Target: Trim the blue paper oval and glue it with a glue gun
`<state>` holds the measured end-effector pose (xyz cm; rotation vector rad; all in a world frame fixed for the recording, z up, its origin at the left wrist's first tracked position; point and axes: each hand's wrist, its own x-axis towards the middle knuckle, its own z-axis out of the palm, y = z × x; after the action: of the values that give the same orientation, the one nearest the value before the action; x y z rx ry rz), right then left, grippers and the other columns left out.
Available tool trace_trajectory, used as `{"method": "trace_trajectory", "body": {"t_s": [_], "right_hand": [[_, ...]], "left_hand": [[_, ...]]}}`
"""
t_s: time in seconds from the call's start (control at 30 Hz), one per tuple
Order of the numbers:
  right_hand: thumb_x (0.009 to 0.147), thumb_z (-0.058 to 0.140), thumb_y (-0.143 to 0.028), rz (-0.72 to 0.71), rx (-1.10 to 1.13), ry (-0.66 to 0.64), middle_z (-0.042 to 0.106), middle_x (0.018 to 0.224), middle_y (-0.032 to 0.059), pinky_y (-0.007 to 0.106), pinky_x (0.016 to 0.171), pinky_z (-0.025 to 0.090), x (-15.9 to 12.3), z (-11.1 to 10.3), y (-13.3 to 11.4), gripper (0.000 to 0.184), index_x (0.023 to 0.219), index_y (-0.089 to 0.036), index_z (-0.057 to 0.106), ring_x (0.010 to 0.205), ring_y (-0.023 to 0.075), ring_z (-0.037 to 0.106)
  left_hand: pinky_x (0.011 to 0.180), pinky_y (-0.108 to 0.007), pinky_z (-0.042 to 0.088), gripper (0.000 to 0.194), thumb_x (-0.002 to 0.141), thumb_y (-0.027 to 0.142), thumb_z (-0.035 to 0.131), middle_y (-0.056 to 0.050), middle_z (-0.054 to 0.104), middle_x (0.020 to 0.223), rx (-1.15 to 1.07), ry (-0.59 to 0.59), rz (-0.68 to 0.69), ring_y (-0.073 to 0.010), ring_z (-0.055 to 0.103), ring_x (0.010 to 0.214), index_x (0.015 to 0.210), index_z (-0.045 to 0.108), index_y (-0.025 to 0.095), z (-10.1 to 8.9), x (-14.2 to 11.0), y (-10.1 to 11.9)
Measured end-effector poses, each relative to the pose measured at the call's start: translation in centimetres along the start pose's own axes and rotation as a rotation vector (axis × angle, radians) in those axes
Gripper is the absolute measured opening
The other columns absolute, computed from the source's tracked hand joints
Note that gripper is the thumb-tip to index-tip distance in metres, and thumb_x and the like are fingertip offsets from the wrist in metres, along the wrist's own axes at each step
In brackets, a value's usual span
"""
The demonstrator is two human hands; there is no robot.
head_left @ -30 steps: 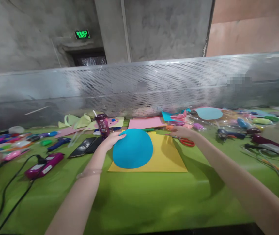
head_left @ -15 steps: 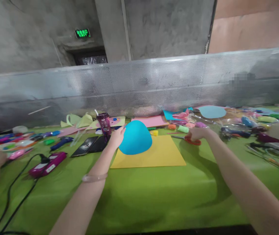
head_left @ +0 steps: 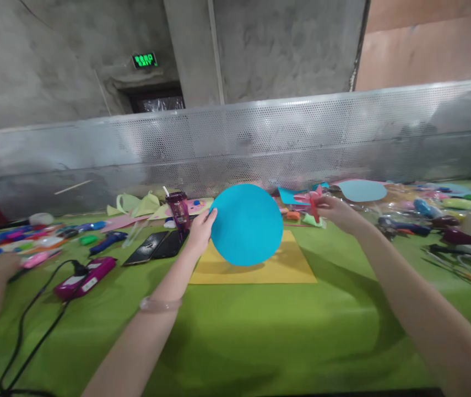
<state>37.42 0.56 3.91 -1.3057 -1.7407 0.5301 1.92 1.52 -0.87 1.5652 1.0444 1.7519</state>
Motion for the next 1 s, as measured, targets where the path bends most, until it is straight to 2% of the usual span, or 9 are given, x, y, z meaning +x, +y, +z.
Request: {"method": "trace_trajectory", "body": {"t_s": [0.07, 0.13, 0.23, 0.33, 0.47, 0.6, 0.73, 0.9, 1.0], "right_hand": [[0.071, 0.060, -0.025, 0.003, 0.365, 0.115, 0.061, 0.081, 0.0044, 0.024, 0.062, 0.045, -0.2, 1.1, -1.8, 0.015, 0.083, -0.016, 0.057, 0.068, 0.0124, 0.056], [0.069, 0.063, -0.035, 0.011, 0.499, 0.176, 0.058, 0.074, 0.0037, 0.023, 0.058, 0.044, -0.3, 2.6, -3.1, 0.023, 0.080, -0.015, 0.056, 0.062, 0.0112, 0.054], [0.063, 0.067, -0.049, -0.033, 0.482, 0.127, 0.053, 0.063, 0.0009, 0.023, 0.051, 0.040, -0.8, 5.0, -4.2, 0.037, 0.071, -0.015, 0.055, 0.055, 0.0104, 0.048], [0.063, 0.063, -0.056, -0.079, 0.354, 0.045, 0.051, 0.061, 0.0000, 0.023, 0.050, 0.036, -1.5, 6.4, -4.7, 0.042, 0.069, -0.014, 0.056, 0.055, 0.0103, 0.045], [0.066, 0.062, -0.052, -0.108, 0.200, -0.007, 0.052, 0.067, -0.0004, 0.023, 0.052, 0.033, -2.0, 6.5, -4.7, 0.038, 0.073, -0.015, 0.057, 0.060, 0.0106, 0.044], [0.063, 0.066, -0.046, -0.122, 0.278, -0.089, 0.043, 0.060, -0.0047, 0.022, 0.049, 0.028, -2.0, 6.3, -4.1, 0.034, 0.069, -0.017, 0.051, 0.053, 0.0081, 0.037], [0.064, 0.065, -0.046, -0.071, 0.357, -0.001, 0.036, 0.055, -0.0064, 0.023, 0.046, 0.024, -2.1, 6.4, -4.0, 0.033, 0.068, -0.017, 0.048, 0.048, 0.0068, 0.030], [0.065, 0.064, -0.043, -0.050, 0.420, 0.128, 0.028, 0.051, -0.0076, 0.023, 0.042, 0.024, -2.3, 6.3, -4.3, 0.036, 0.058, -0.019, 0.038, 0.046, 0.0066, 0.025], [0.066, 0.063, -0.042, -0.056, 0.409, 0.168, 0.028, 0.051, -0.0071, 0.022, 0.042, 0.029, -2.4, 6.3, -4.3, 0.036, 0.056, -0.020, 0.036, 0.046, 0.0070, 0.029]], "left_hand": [[0.083, -0.036, 0.043, 0.044, 0.074, 0.047, 0.056, -0.011, 0.064, 0.105, -0.052, -0.074, -0.038, -0.0247, 0.056, 0.098, 0.102, 0.062, 0.014, 0.4, -0.4, 0.3], [0.083, -0.036, 0.043, 0.042, 0.074, 0.045, 0.057, -0.010, 0.064, 0.106, -0.070, -0.143, -0.069, -0.0244, 0.057, 0.097, 0.102, 0.063, 0.015, 0.8, -0.8, 0.5], [0.081, -0.037, 0.045, 0.041, 0.074, 0.045, 0.057, -0.009, 0.066, 0.100, -0.009, -0.218, -0.075, -0.0244, 0.059, 0.092, 0.101, 0.063, 0.015, 1.1, -1.2, 0.6], [0.079, -0.036, 0.045, 0.041, 0.075, 0.046, 0.055, -0.008, 0.067, 0.098, 0.040, -0.252, -0.053, -0.0246, 0.059, 0.091, 0.103, 0.063, 0.016, 1.3, -1.4, 0.8], [0.079, -0.036, 0.045, 0.038, 0.075, 0.046, 0.055, -0.008, 0.067, 0.100, 0.058, -0.261, -0.051, -0.0246, 0.059, 0.092, 0.100, 0.064, 0.018, 1.3, -1.6, 1.3], [0.083, -0.035, 0.044, 0.038, 0.074, 0.046, 0.058, -0.007, 0.064, 0.107, 0.044, -0.243, -0.079, -0.0245, 0.058, 0.097, 0.100, 0.063, 0.019, 1.3, -1.6, 1.5], [0.077, -0.033, 0.048, 0.042, 0.071, 0.046, 0.061, -0.008, 0.063, 0.109, -0.020, -0.247, -0.184, -0.0235, 0.060, 0.095, 0.104, 0.060, 0.019, 1.1, -1.6, 1.7], [0.070, -0.034, 0.050, 0.041, 0.068, 0.042, 0.066, -0.011, 0.065, 0.104, 0.027, -0.503, -0.336, -0.0225, 0.062, 0.087, 0.100, 0.063, 0.016, 1.1, -1.9, 1.9], [0.070, -0.034, 0.049, 0.037, 0.067, 0.041, 0.066, -0.011, 0.066, 0.100, 0.070, -0.510, -0.343, -0.0225, 0.062, 0.085, 0.095, 0.065, 0.016, 1.1, -2.0, 1.5]]}}
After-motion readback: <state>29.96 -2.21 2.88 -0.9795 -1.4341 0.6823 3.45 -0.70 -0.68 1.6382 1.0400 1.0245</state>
